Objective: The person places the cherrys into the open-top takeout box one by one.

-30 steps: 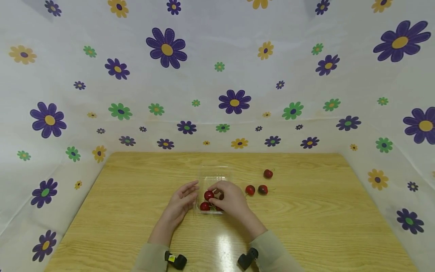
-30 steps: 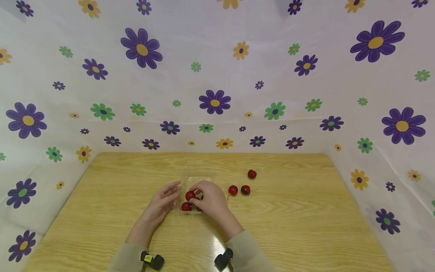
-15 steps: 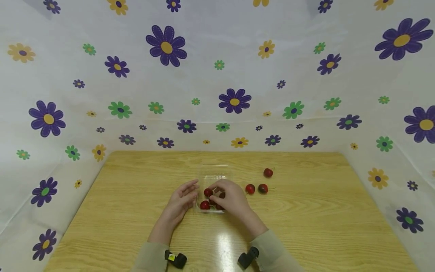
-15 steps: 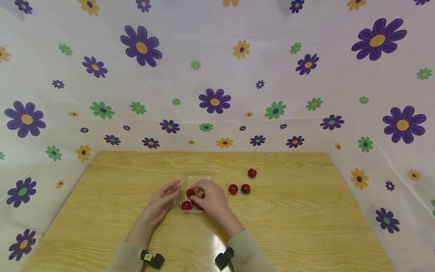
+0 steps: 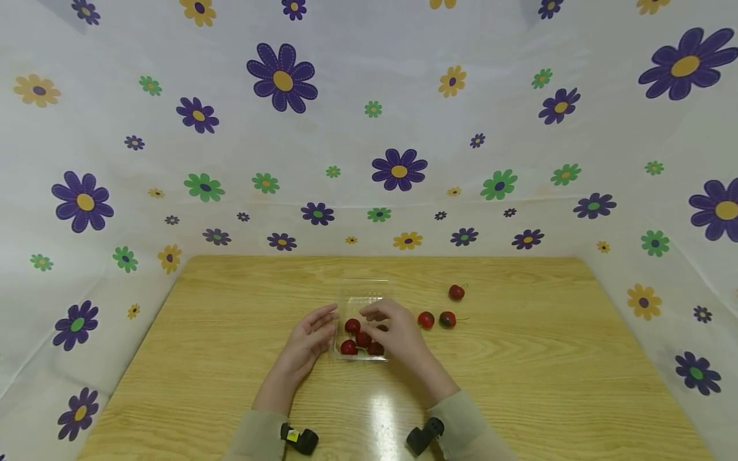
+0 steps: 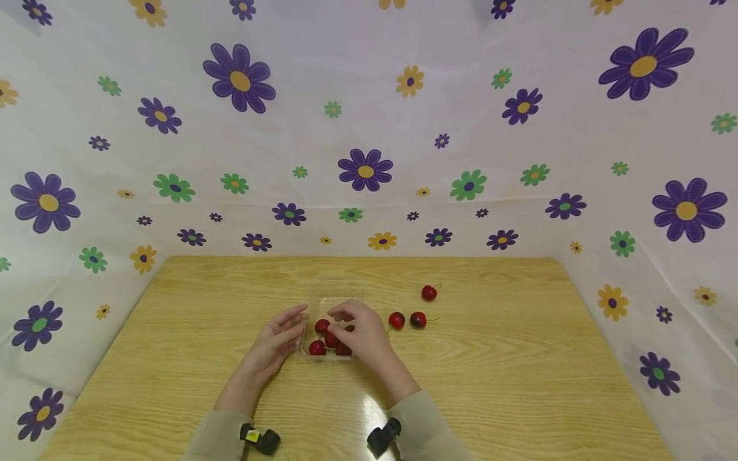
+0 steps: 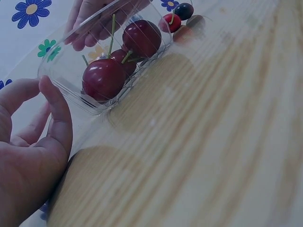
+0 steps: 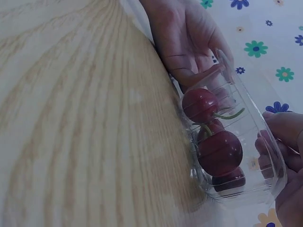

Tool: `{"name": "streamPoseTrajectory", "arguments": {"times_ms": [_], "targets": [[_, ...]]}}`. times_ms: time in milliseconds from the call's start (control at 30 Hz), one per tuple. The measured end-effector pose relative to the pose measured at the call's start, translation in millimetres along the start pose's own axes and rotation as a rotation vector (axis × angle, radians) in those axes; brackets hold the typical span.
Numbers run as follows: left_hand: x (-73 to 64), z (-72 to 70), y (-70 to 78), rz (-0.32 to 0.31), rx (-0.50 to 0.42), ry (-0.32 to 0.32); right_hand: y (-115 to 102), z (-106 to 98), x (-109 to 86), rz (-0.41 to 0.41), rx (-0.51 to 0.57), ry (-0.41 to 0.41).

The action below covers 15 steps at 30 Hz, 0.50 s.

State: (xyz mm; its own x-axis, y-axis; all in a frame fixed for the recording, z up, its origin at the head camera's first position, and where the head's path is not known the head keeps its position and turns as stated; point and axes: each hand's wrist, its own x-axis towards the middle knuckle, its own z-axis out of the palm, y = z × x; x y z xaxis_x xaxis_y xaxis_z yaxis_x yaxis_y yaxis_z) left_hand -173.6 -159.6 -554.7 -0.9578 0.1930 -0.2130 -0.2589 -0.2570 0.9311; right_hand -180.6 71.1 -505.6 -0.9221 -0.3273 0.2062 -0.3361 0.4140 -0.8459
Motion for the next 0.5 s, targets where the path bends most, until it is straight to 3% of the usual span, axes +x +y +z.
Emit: {"name": "streamPoseTrajectory", "arguments": {"times_ms": [233, 500], "targets": [[-0.7, 0.0, -0.6, 0.004, 0.005, -0.006, 3.0, -10.0, -0.3, 0.025, 0.067, 0.088], [0.3, -1.6, -0.6, 0.004, -0.011, -0.015, 16.9, -25.2, 2.5, 0.04, 0.049, 0.185]]}}
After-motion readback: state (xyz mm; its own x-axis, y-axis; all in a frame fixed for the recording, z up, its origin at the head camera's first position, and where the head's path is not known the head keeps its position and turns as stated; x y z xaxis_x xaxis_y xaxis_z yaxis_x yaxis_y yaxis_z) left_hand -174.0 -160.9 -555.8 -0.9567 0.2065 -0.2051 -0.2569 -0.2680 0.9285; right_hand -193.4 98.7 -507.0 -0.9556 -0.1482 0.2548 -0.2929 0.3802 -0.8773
